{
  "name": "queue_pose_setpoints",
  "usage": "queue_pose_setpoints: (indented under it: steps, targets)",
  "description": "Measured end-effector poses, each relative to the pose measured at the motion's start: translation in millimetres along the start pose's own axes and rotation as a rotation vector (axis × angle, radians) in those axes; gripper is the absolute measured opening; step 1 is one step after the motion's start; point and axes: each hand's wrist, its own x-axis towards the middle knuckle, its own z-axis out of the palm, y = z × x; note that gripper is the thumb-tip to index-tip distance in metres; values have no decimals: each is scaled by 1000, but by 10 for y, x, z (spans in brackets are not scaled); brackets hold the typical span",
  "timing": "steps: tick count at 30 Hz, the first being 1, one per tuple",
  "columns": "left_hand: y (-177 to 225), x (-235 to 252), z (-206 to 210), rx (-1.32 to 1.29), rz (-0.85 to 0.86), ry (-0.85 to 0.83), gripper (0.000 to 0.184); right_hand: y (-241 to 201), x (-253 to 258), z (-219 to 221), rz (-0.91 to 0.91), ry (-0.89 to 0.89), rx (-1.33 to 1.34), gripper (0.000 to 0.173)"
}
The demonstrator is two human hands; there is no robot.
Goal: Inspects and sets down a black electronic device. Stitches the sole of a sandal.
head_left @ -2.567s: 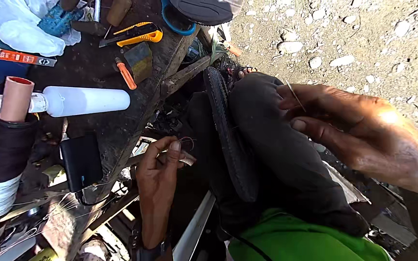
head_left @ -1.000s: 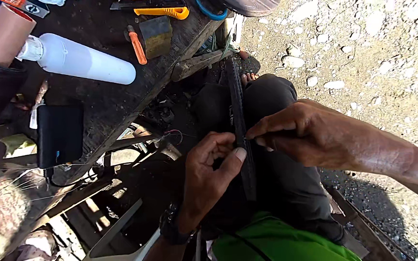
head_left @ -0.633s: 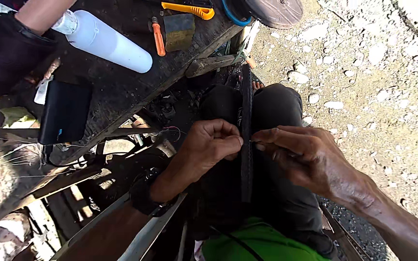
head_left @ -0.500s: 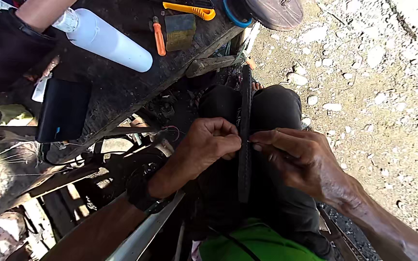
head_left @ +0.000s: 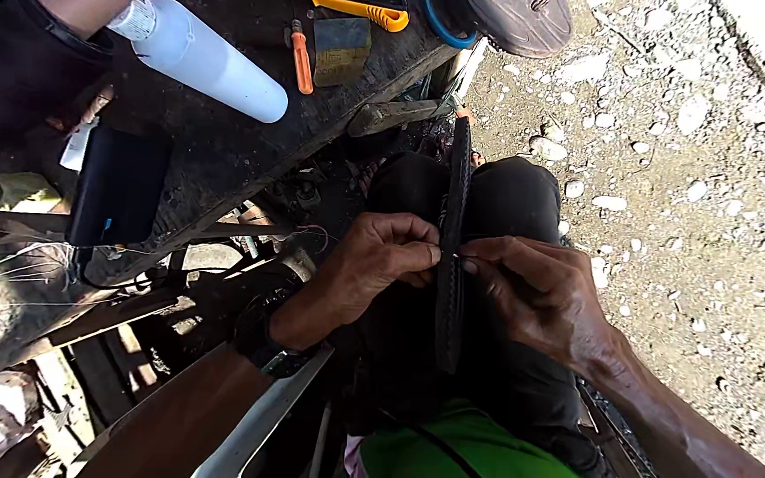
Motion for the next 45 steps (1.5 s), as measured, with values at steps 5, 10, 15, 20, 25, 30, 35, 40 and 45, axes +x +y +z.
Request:
queue_pose_setpoints:
  steps: [5,10,15,20,25,30,35,40,45]
  targets:
    - [-70,-37,60,-45,61,9,7,-24,46,-37,10,-34,-13,23]
    - [-322,-112,-94,121,281,127,12,-30,35,-244,-78,-119,-219,27]
    - [-576,-174,-410,880,390,573,27,36,11,-223,-118,-77,-206,27]
    - [-506,63,-19,656,758,326,22,59,12,-191,-138,-80,-192,27]
    - [-366,-249,-18,627,892,184,7,72,-13,-172,-136,-59,-186,27]
    - [-448,-615,153,430,839,-335,7,71,-21,-168,-135,-47,-181,26]
    - [-732,-718,331,288,684,-366,7,64,-42,-136,-119,-15,-177,26]
    - [-661,-544,238,-65,515,-177,8,48,-32,-133,-126,-6,-218,26]
    - [-541,-115,175,137,666,201,15,54,-35,-118,-155,-13,-240,26]
